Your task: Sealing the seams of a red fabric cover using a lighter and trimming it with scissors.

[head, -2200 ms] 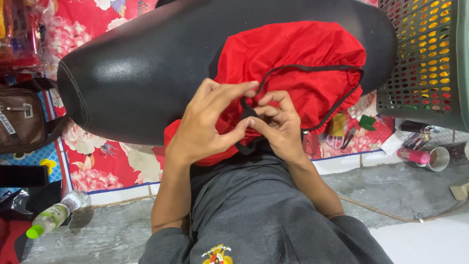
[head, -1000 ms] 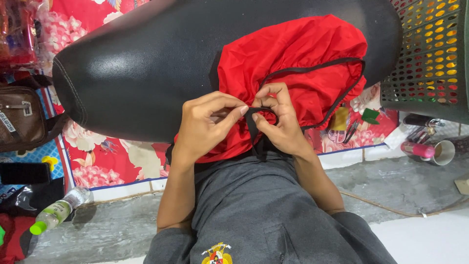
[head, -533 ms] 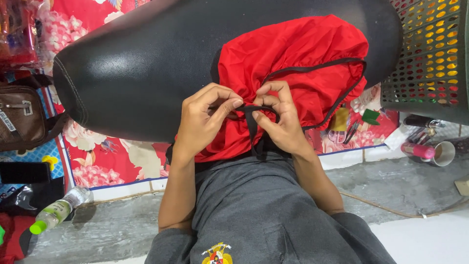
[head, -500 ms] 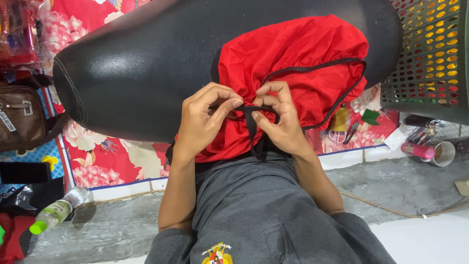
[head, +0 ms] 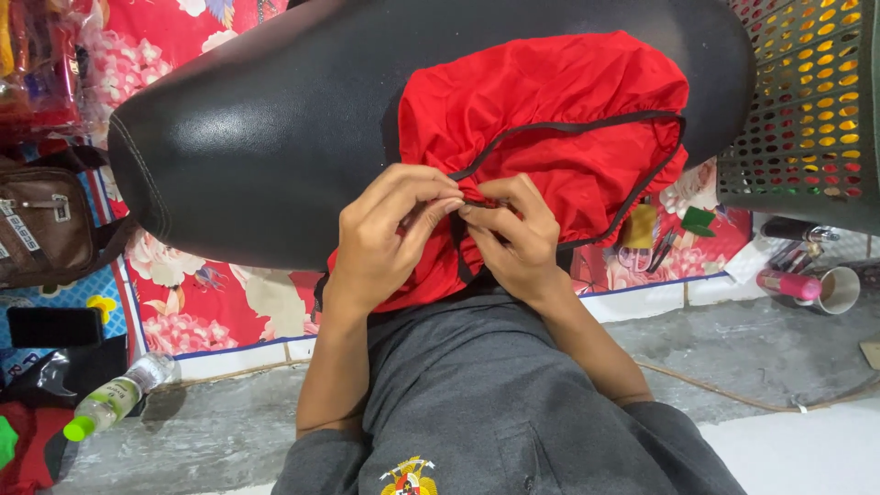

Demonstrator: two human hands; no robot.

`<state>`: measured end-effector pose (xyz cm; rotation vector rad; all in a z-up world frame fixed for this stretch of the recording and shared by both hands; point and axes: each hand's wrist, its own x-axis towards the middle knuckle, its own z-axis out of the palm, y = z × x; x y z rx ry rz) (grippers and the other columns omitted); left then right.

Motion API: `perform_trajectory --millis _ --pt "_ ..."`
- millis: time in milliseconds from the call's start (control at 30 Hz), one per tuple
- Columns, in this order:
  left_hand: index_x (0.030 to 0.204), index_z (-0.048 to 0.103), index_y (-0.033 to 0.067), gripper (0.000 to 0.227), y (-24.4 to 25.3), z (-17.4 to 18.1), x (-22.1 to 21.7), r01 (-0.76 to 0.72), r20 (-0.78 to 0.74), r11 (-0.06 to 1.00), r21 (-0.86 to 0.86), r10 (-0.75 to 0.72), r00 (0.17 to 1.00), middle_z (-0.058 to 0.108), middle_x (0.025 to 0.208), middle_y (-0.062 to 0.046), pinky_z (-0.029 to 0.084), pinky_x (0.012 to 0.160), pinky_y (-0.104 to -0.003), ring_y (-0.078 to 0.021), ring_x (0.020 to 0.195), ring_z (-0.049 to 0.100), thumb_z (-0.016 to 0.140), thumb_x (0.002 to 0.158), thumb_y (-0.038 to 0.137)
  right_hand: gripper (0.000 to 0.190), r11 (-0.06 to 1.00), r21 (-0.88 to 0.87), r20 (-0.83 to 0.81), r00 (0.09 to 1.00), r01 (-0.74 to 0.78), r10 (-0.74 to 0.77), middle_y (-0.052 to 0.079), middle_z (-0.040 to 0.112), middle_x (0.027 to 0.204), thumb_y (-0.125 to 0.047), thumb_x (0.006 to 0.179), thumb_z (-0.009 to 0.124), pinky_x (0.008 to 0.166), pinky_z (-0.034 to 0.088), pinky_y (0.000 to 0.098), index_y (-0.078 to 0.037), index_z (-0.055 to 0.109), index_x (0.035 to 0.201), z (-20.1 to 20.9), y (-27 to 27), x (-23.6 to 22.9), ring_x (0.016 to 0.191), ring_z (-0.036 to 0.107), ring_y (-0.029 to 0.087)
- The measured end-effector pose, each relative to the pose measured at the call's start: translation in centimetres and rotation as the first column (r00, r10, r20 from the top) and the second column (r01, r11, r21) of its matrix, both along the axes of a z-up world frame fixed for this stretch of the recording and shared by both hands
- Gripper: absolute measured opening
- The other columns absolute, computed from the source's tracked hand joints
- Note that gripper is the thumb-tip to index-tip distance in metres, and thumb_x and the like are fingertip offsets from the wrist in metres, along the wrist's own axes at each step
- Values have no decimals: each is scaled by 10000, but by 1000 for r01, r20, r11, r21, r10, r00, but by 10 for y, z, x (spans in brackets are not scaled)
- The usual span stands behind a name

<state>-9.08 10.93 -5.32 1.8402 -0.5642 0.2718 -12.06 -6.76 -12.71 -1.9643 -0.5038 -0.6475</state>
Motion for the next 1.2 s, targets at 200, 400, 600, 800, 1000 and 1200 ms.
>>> perform_trajectory --millis 200,400,600,800,1000,1200 --pt "981 739 24 36 -3 -20 0 -61 90 992 107 51 995 754 909 -96 603 689 -354 -280 782 724 738 966 -10 115 985 -115 73 990 130 -122 168 666 1129 29 901 754 684 496 399 -82 780 914 15 6 4 792 554 304" --pt "995 726 -19 36 -10 -32 0 -96 26 981 167 93 995 742 860 -133 594 681 -399 -321 764 728 716 1027 -32 123 985 -56 -74 983 164 -168 136 636 1284 -176 913 810 928 501 440 -127 774 1019 38 -22 -9 1107 598 357" --pt "1018 730 -117 45 -9 -50 0 -80 -43 996 36 82 996 741 844 -187 596 687 -352 -286 741 742 698 1039 -140 109 750 -2 39 750 661 -660 118 697 930 -118 1008 716 706 503 341 -53 694 923 18 -145 -19 784 646 274" --pt "1042 672 -186 27 -15 -46 -5 -81 -84 996 28 83 993 710 922 -270 619 734 -370 -330 786 737 691 1059 -178 128 649 -406 -497 441 643 -747 119 739 825 83 886 655 697 540 337 -21 722 918 -68 -281 -62 727 681 210" --pt "1078 636 -159 59 -16 -49 -8 -102 -125 991 83 112 986 697 988 -257 618 778 -317 -295 820 735 676 1107 -127 199 746 -582 -794 -26 323 -608 107 772 857 28 769 644 749 587 377 -93 793 823 -161 -298 -85 807 735 262" --pt "1072 629 -165 60 -21 -49 -7 -115 -134 990 79 125 983 690 986 -258 635 793 -331 -299 819 731 663 1104 -128 184 717 -642 -760 -108 271 -640 168 731 872 -143 780 852 743 565 452 -47 711 848 -160 -269 -68 836 721 334"
